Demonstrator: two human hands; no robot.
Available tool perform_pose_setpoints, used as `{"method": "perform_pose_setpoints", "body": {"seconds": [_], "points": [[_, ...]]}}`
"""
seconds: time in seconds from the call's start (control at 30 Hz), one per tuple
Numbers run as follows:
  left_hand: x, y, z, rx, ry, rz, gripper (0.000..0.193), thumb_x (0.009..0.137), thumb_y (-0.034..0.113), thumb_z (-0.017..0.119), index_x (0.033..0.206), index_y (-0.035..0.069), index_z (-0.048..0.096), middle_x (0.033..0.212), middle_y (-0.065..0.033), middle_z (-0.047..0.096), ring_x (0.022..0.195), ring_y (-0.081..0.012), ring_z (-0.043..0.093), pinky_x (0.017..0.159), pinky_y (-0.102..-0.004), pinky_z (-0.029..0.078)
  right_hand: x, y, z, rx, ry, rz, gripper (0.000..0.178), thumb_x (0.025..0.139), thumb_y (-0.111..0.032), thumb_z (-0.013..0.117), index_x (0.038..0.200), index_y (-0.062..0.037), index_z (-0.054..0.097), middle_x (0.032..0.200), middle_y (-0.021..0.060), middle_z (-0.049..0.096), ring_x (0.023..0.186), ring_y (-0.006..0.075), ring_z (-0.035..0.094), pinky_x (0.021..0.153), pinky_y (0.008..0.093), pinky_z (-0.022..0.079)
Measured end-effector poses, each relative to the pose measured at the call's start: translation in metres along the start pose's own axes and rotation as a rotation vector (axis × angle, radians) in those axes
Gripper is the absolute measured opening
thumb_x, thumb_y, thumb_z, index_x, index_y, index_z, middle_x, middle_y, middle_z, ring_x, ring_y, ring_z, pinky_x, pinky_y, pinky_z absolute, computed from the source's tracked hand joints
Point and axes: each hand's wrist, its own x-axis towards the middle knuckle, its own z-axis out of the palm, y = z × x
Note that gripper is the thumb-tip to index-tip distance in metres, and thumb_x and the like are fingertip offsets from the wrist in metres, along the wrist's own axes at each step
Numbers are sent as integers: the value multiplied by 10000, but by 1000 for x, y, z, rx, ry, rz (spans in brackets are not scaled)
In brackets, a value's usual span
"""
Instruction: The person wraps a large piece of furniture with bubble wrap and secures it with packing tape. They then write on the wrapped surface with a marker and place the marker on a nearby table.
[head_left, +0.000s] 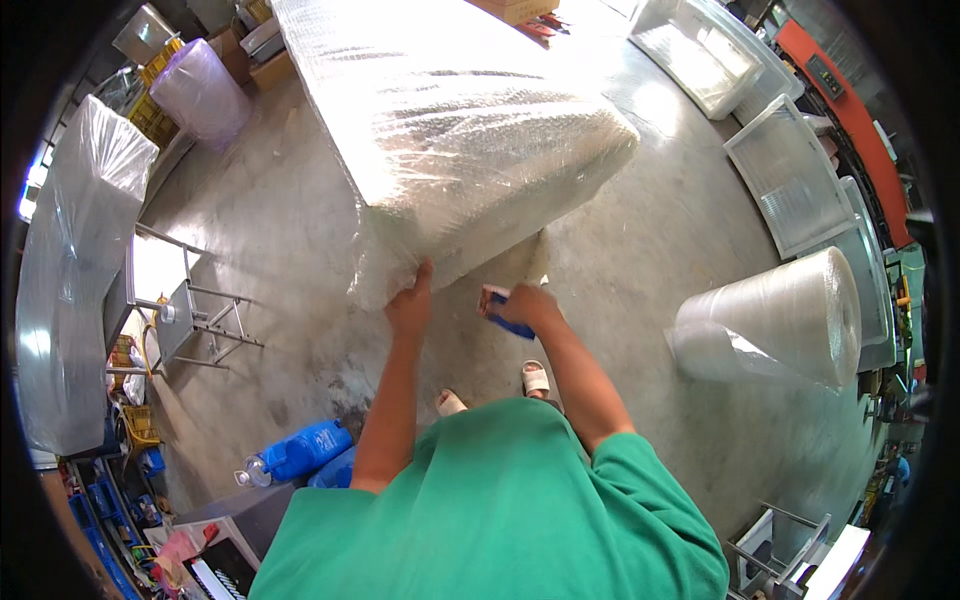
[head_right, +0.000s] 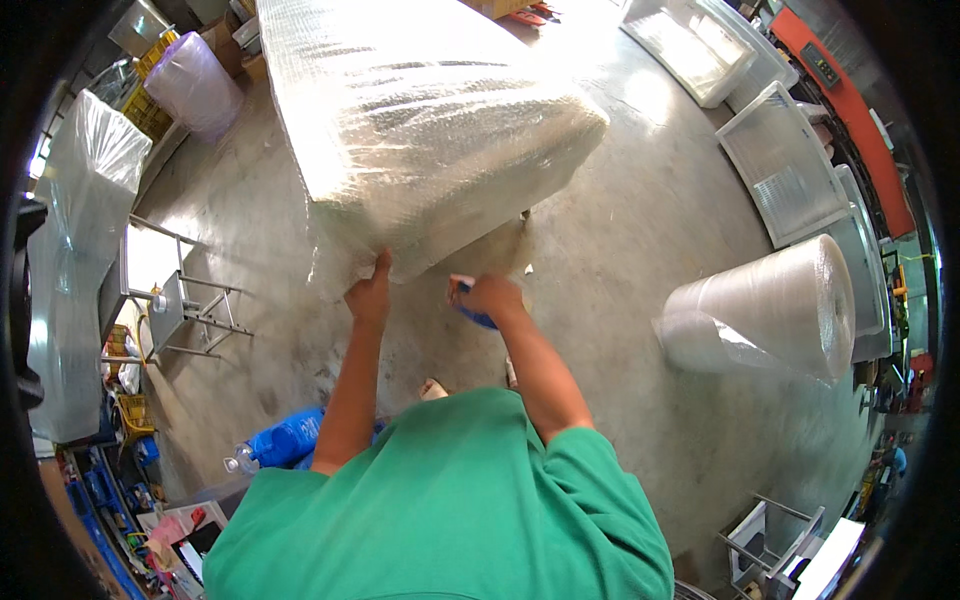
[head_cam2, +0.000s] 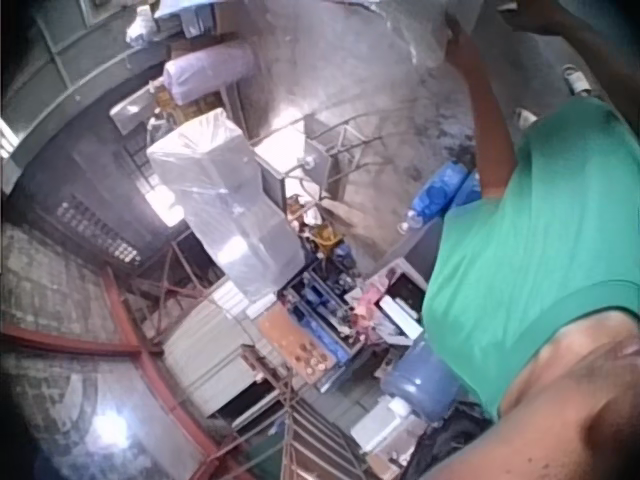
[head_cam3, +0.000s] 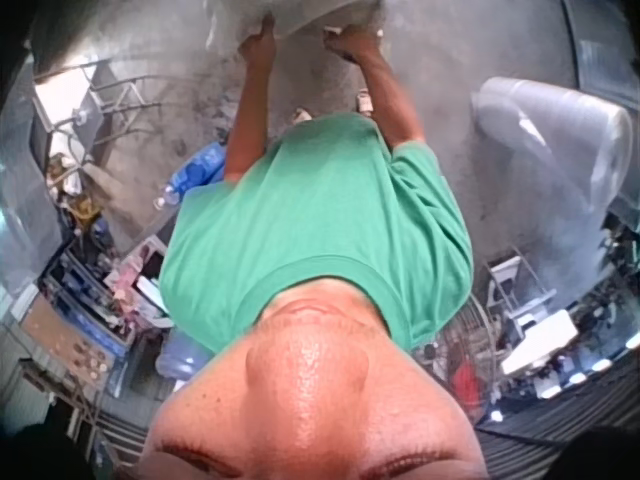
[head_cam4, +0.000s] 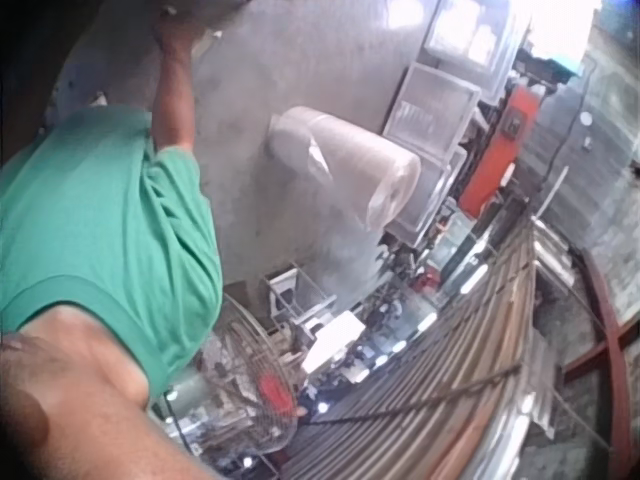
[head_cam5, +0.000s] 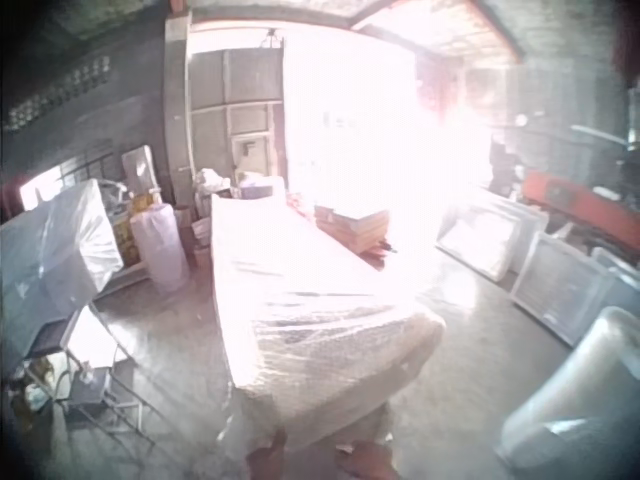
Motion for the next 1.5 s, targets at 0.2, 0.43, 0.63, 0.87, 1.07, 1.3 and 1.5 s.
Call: {"method": "perform_pose_setpoints", "body": {"seconds": [0.2, 0.43, 0.63, 0.87, 1.07, 1.3, 1.5], "points": [[-11, -7, -4, -594, 262, 447, 484, 884, 317, 798, 1206, -7, 640, 1164, -92, 677, 1062, -238, 635, 991, -372, 475, -43, 10, 31, 482, -200, 4, 792, 827, -716, 653, 966, 59, 740, 780, 155, 709, 701, 257, 684, 666, 387, 520], [1, -16, -28, -935, 176, 399, 344, 922, 60, 745, 1234, -1, 614, 1214, -78, 659, 1067, -144, 633, 967, -321, 518, -67, -44, 10, 1004, 79, -354, 643, 912, -576, 673, 1078, 45, 710, 870, 67, 710, 774, 131, 639, 695, 314, 505], [15, -28, -34, -754, 149, 442, 342, 930, 96, 747, 1231, -11, 623, 1200, -90, 673, 1070, -169, 637, 931, -329, 515, -53, -83, -23, 1048, 83, -436, 634, 950, -569, 633, 1150, 30, 677, 933, 56, 704, 822, 104, 615, 754, 271, 495], [14, -26, -39, -704, 113, 455, 350, 941, 129, 742, 1238, -9, 620, 1218, -103, 666, 1099, -174, 625, 950, -331, 505, -46, -84, -15, 986, 30, -281, 698, 929, -627, 621, 1021, 59, 711, 834, 70, 697, 758, 133, 632, 686, 310, 502], [17, -22, -33, -690, 134, 422, 363, 960, 197, 727, 1237, -11, 619, 1216, -104, 663, 1097, -196, 627, 954, -365, 502, 2, -56, 50, 862, 94, -150, 777, 901, -689, 611, 924, 82, 706, 744, 95, 676, 678, 168, 638, 638, 331, 503], [30, -20, -24, -664, 122, 519, 374, 988, 255, 687, 1234, -18, 618, 1202, -108, 668, 1088, -212, 626, 954, -376, 494, 13, -44, 62, 757, -1, -79, 841, 878, -748, 580, 963, 77, 720, 780, 126, 691, 693, 200, 655, 649, 335, 509], [32, -30, -20, -658, 119, 514, 368, 990, 259, 682, 1235, -10, 633, 1198, -111, 677, 1088, -222, 630, 959, -372, 490, -2, -68, 30, 284, 113, 79, 827, 843, -746, 609, 990, 58, 742, 850, 239, 725, 776, 378, 714, 691, 430, 531]]}}
